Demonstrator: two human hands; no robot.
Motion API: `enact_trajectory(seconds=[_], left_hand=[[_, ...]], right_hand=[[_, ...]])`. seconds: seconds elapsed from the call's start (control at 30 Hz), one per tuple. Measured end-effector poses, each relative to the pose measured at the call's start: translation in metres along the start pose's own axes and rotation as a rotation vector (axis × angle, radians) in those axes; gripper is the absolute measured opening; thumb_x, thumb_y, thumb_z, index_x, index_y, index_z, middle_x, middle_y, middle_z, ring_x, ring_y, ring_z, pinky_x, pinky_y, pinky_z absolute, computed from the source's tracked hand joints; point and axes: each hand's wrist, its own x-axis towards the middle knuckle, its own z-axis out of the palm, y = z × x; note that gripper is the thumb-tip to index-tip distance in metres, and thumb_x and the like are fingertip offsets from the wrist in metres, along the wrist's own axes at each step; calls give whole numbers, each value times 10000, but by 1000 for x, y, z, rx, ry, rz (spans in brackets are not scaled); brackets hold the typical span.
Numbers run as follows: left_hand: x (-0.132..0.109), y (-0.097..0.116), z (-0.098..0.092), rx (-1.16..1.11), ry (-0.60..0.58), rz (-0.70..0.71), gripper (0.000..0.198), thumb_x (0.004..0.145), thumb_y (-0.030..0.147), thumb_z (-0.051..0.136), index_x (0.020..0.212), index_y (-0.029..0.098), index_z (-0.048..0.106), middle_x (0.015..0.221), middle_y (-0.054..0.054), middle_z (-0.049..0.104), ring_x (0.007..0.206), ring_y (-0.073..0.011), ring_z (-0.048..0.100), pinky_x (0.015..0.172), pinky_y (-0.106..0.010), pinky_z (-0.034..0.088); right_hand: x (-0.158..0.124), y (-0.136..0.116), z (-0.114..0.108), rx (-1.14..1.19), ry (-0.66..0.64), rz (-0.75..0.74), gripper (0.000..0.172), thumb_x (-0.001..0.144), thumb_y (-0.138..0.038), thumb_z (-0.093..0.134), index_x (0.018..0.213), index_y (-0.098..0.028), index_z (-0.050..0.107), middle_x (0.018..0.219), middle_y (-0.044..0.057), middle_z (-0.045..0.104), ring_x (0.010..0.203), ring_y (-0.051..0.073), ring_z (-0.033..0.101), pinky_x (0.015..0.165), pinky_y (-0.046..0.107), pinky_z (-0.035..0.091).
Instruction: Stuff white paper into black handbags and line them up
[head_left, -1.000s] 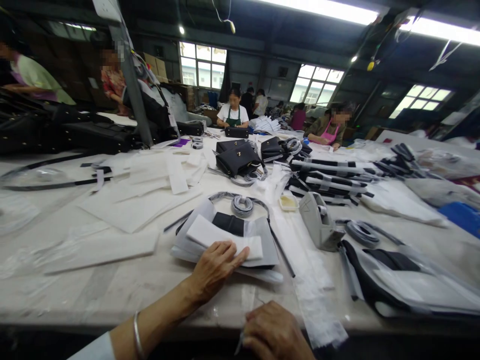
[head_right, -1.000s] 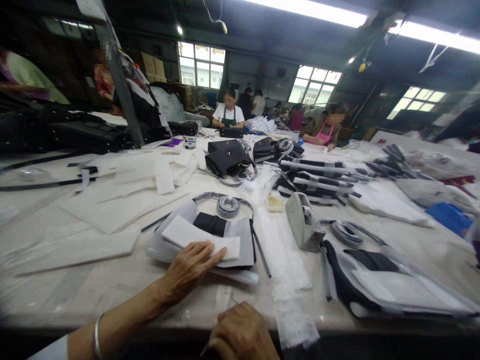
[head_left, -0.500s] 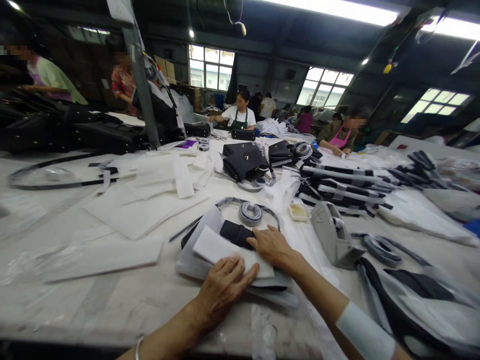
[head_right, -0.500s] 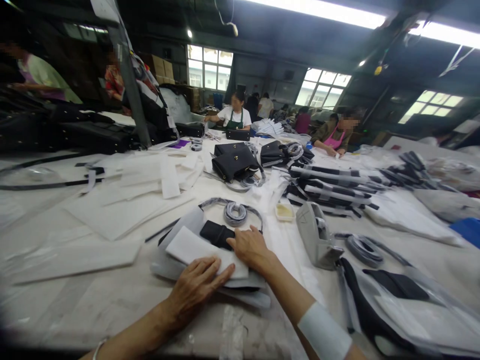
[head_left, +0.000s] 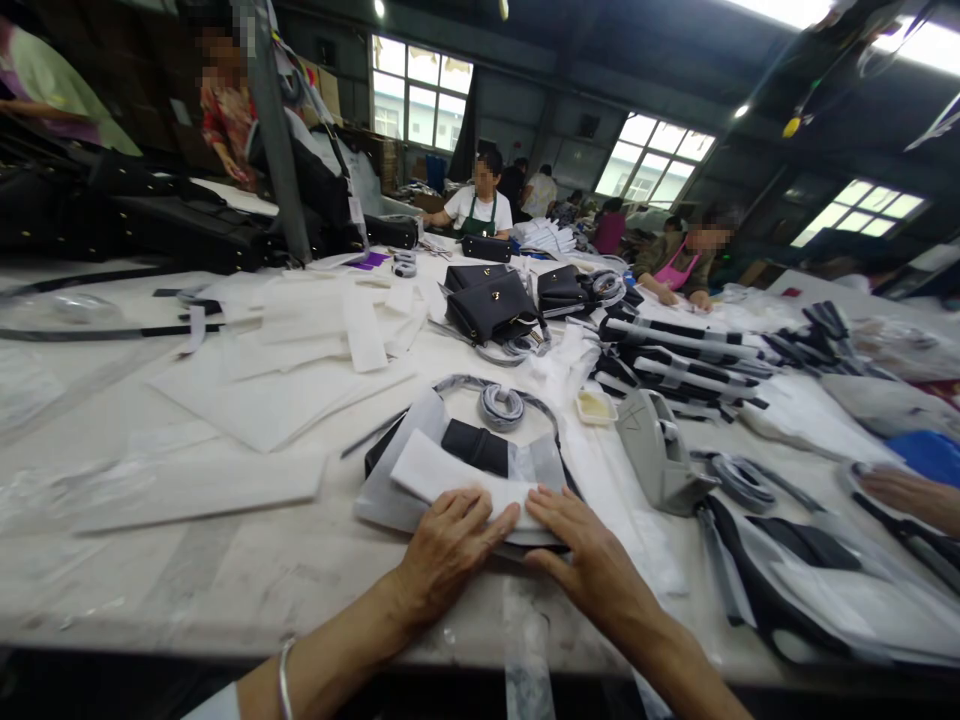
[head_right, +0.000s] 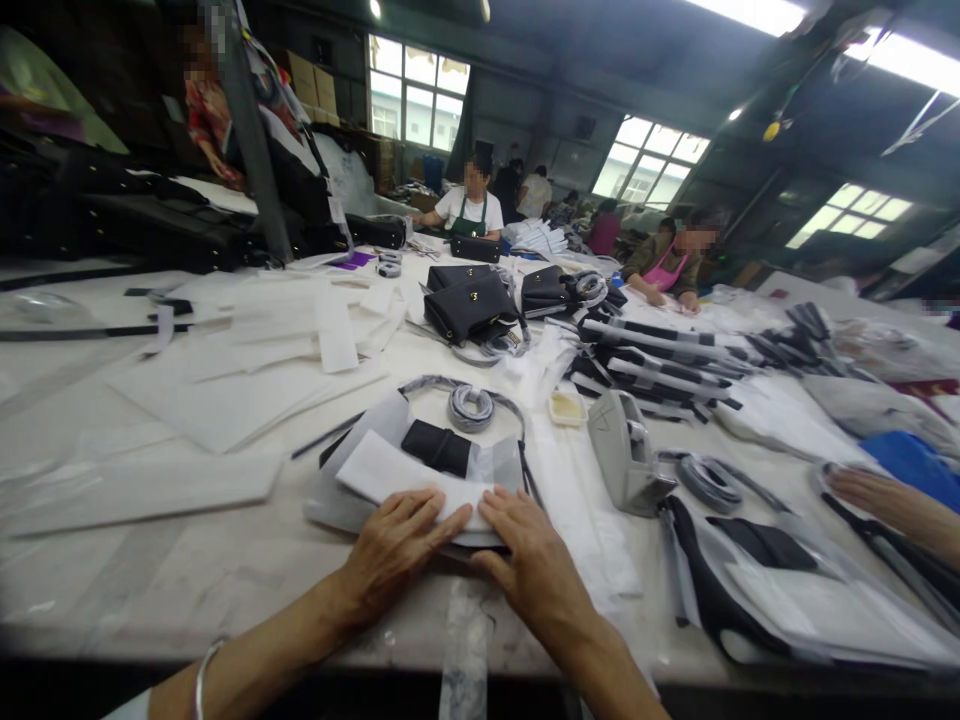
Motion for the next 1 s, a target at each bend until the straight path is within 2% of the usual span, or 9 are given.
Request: enact_trajectory(seconds=[0.2, 0.3, 0.37, 0.47, 0.53, 0.67, 0.73, 0.83, 1.0], left_hand=[[-1, -5, -2, -79, -17, 44, 403, 1022, 282, 466, 1426, 282, 469, 1442, -48, 514, 1180, -212, 520, 987, -356, 370], [-3, -5, -3, -96, -24, 74, 441, 1005, 375, 514, 1430, 269, 468, 1414, -30, 557, 1169, -221, 529, 989, -361, 368], [-4, -3, -3, -93, -3, 60, 441, 999, 403, 524, 1419, 274, 486, 1370, -27, 598, 1154, -226, 542, 985, -365, 371], [-3, 0, -4, -59, 7, 34, 373, 1017, 316, 497, 1389, 300, 519, 1338, -28, 621, 1149, -204, 558, 971, -353, 385], [-2, 1, -6, -50, 9, 28, 342, 1023, 293, 480, 1358, 295, 549, 1319, -34, 632, 1142, -198, 564, 953, -348, 397], [1, 2, -9, -72, 22, 35, 325, 1033, 288, 453, 1337, 272, 566, 1309, -35, 640, 1120, -197, 574, 934, -346, 406], [1, 2, -9, -67, 21, 34, 321, 1032, 284, 455, 1332, 272, 570, 1309, -41, 639, 1119, -196, 576, 940, -349, 406], [1, 2, -7, -50, 13, 41, 319, 1027, 273, 466, 1327, 267, 574, 1324, -50, 630, 1133, -202, 575, 945, -357, 412], [1, 2, 2, -33, 51, 83, 329, 1017, 254, 484, 1338, 246, 556, 1351, -42, 615, 1247, -215, 535, 1024, -389, 402]], right_hand=[[-15, -4, 26, -78, 156, -54, 468, 902, -173, 632, 1363, -193, 558, 1342, 121, 622, 1292, 298, 539, 1096, 588, 425], [-12, -6, 32, -79, 209, -57, 387, 915, -179, 625, 1301, -196, 597, 1298, 113, 652, 1285, 297, 546, 1094, 594, 422], [-11, -7, 29, -58, 227, -53, 347, 922, -187, 620, 1269, -201, 615, 1267, 112, 670, 1266, 296, 563, 1088, 589, 429], [-17, -10, 11, -19, 233, -78, 323, 925, -212, 626, 1248, -216, 627, 1223, 106, 692, 1238, 291, 588, 1087, 588, 428], [-30, -14, -5, -20, 185, -136, 321, 919, -212, 638, 1240, -228, 632, 1206, 91, 701, 1245, 277, 583, 1106, 567, 419], [-66, -25, -19, -109, -90, -339, 456, 892, -258, 667, 1336, -202, 577, 1299, 85, 658, 1310, 277, 523, 1157, 490, 384], [-76, -30, -10, -140, -113, -385, 475, 892, -225, 633, 1360, -188, 559, 1329, 89, 638, 1319, 282, 511, 1159, 483, 380], [-73, -36, 10, -88, 20, -358, 358, 914, -121, 538, 1253, -199, 623, 1242, 81, 691, 1292, 263, 541, 1125, 484, 424], [-59, -44, 25, 141, 124, -295, 363, 916, -59, 398, 1156, -210, 625, 999, 57, 760, 1060, 191, 691, 1034, 392, 516]])
